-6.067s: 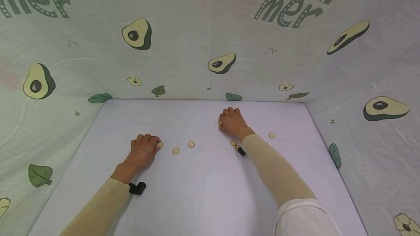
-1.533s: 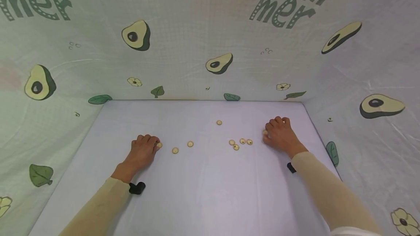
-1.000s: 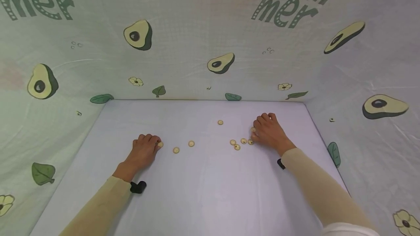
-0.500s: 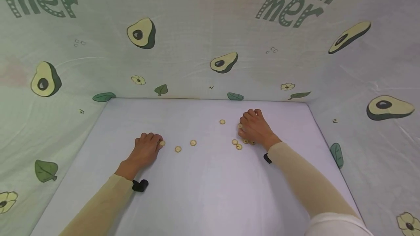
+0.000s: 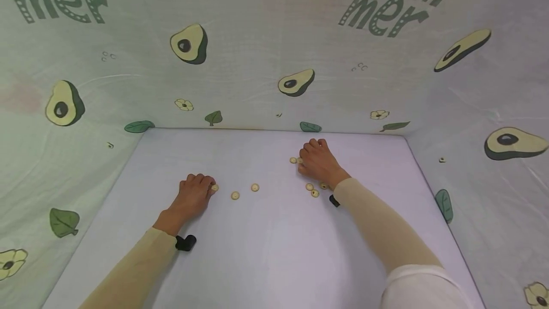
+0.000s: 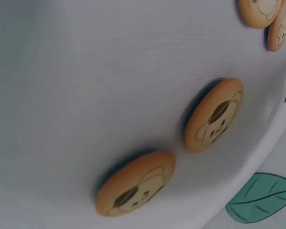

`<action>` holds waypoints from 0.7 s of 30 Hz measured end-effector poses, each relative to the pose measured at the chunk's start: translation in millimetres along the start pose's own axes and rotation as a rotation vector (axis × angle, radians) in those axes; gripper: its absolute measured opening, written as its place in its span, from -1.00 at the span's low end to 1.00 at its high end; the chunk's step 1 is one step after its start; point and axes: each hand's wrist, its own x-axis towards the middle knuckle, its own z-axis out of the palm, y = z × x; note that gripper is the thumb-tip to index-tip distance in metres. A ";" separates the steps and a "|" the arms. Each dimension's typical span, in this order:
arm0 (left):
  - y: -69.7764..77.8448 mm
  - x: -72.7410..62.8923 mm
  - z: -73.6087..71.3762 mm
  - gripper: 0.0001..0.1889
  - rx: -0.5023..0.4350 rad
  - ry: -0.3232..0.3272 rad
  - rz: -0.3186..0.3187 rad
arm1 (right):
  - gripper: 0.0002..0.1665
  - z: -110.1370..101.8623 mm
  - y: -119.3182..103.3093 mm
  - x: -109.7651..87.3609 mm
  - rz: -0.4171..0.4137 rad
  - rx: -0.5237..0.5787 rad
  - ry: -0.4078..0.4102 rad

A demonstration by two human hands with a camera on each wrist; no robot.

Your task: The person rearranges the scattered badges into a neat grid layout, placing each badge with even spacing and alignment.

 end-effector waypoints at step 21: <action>-0.7 -0.5 0.5 -0.80 -0.007 0.003 0.014 | -0.73 10.8 -40.1 48.9 -0.029 0.029 -0.040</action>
